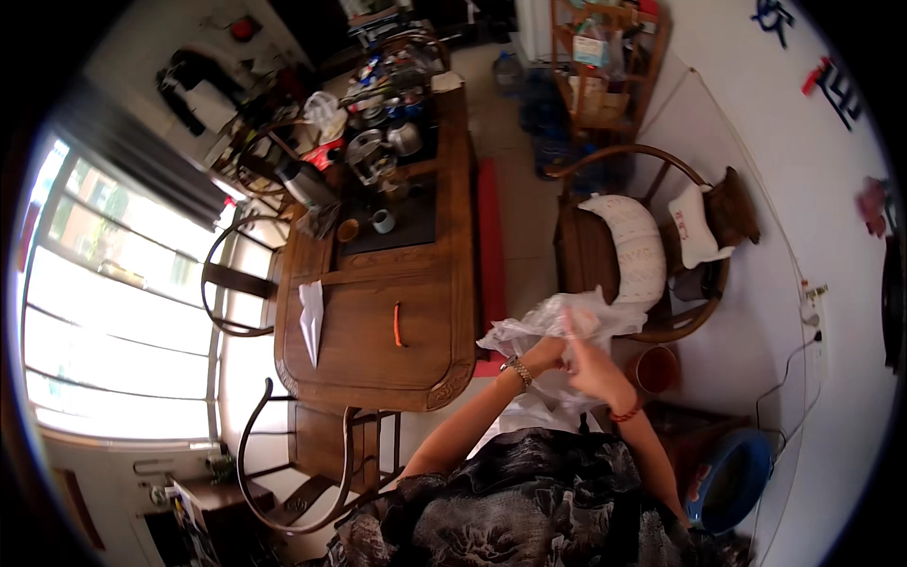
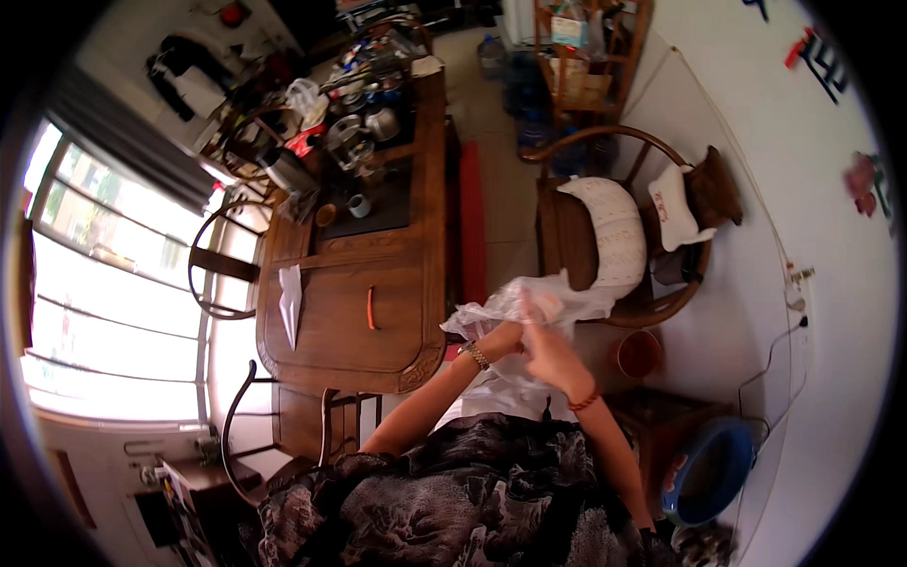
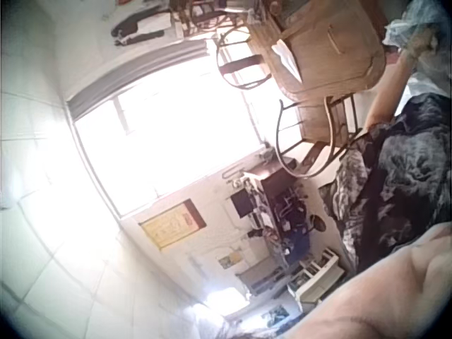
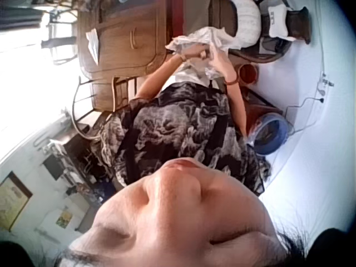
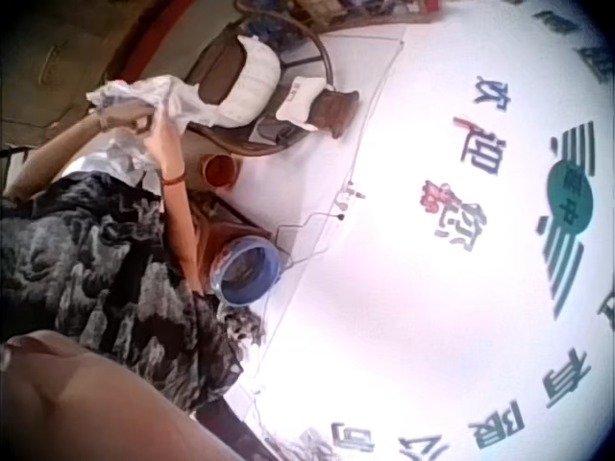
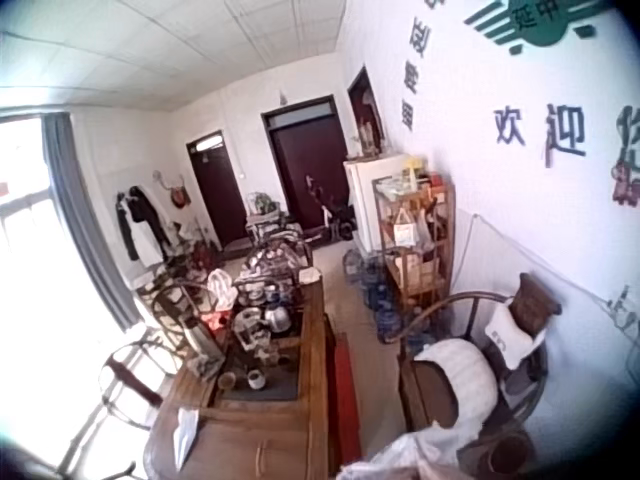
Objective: The person organizes items on a desk, picking up a small orange box and placing it into a brown handbag. They then move to a living area, open the box, and place it into a plastic bag before putting the bag into a red bucket.
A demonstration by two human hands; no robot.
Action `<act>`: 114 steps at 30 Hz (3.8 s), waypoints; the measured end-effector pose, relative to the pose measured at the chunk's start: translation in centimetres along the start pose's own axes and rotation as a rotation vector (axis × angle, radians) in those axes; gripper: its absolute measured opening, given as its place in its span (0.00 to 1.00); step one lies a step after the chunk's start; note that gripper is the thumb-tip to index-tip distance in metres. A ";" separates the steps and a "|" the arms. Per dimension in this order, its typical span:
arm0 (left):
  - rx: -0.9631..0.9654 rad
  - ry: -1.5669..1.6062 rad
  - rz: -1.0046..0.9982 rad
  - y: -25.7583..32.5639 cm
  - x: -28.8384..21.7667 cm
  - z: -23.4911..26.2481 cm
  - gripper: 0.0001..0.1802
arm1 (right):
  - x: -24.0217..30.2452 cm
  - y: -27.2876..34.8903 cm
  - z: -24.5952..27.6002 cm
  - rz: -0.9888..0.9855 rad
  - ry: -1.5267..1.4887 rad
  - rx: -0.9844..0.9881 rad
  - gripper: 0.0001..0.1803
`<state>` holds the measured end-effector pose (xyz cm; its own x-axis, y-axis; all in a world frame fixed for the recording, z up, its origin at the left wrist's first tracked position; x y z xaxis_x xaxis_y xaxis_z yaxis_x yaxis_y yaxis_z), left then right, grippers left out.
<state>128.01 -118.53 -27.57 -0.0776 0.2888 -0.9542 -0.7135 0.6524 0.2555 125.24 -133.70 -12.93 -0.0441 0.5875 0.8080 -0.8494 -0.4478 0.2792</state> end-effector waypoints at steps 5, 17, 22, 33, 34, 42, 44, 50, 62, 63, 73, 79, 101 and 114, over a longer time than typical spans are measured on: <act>-0.248 -0.162 0.060 -2.3 2.2 1.1 0.35 | 1.8 0.5 -2.2 0.017 -0.086 0.182 0.58; -0.152 0.217 0.396 0.2 -0.1 3.2 0.37 | -1.5 1.9 2.5 -0.096 -0.065 -0.216 0.57; 0.229 -0.638 0.292 -0.6 4.7 4.4 0.35 | -1.8 2.1 3.6 -0.159 -0.153 -0.142 0.59; 0.018 -0.529 0.124 -1.3 2.4 4.9 0.32 | -3.7 3.7 3.0 -0.115 -0.243 -0.123 0.61; 0.046 -0.561 0.097 -1.3 2.6 4.9 0.32 | -4.3 3.8 2.8 -0.098 -0.218 -0.133 0.61; 0.093 -0.886 0.113 -0.6 0.6 4.9 0.21 | -4.0 4.3 2.5 -0.147 -0.190 0.012 0.60; 0.029 -0.926 0.137 0.3 -1.1 4.5 0.21 | -4.3 4.6 2.2 -0.097 -0.193 -0.037 0.59; -0.097 -1.441 -0.405 3.3 -6.4 4.7 0.24 | -6.3 5.9 3.6 -0.129 -0.108 -0.070 0.56; 0.047 -1.366 -0.046 2.8 -6.9 3.5 0.31 | -14.5 8.5 1.8 -0.588 0.428 -0.329 0.33; -0.004 -1.388 -0.112 3.0 -7.5 3.4 0.34 | -14.9 8.7 1.7 -0.624 0.454 -0.353 0.31; -0.175 -1.150 -0.305 2.6 -7.2 3.8 0.32 | -15.2 11.6 1.8 -0.336 -0.228 -0.412 0.31; -0.072 -0.413 -0.026 -0.4 -4.5 3.2 0.13 | -18.6 11.6 -0.2 -0.358 -0.380 -0.742 0.28; 0.953 -0.522 -0.110 -1.0 -10.0 -9.0 0.22 | -23.2 16.0 -1.7 -1.093 0.057 -0.794 0.49; 0.183 -0.852 0.165 -4.8 -5.9 -7.7 0.45 | -29.8 16.3 -3.9 -0.703 -0.038 -0.490 0.39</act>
<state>126.48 -128.78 -24.37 0.4275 0.7651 -0.4816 -0.6106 0.6372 0.4703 110.63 -155.87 -34.49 0.5880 0.5923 0.5509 -0.8047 0.3588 0.4731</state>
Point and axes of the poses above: each hand's wrist, its own y-axis away from the middle knuckle, its own z-axis out of the back of the hand, x = y × z, the point moved 1 cm from there along -y, towards the middle knuckle, and after that the axes turned 4 degrees about -z, right-handed, at the moved point
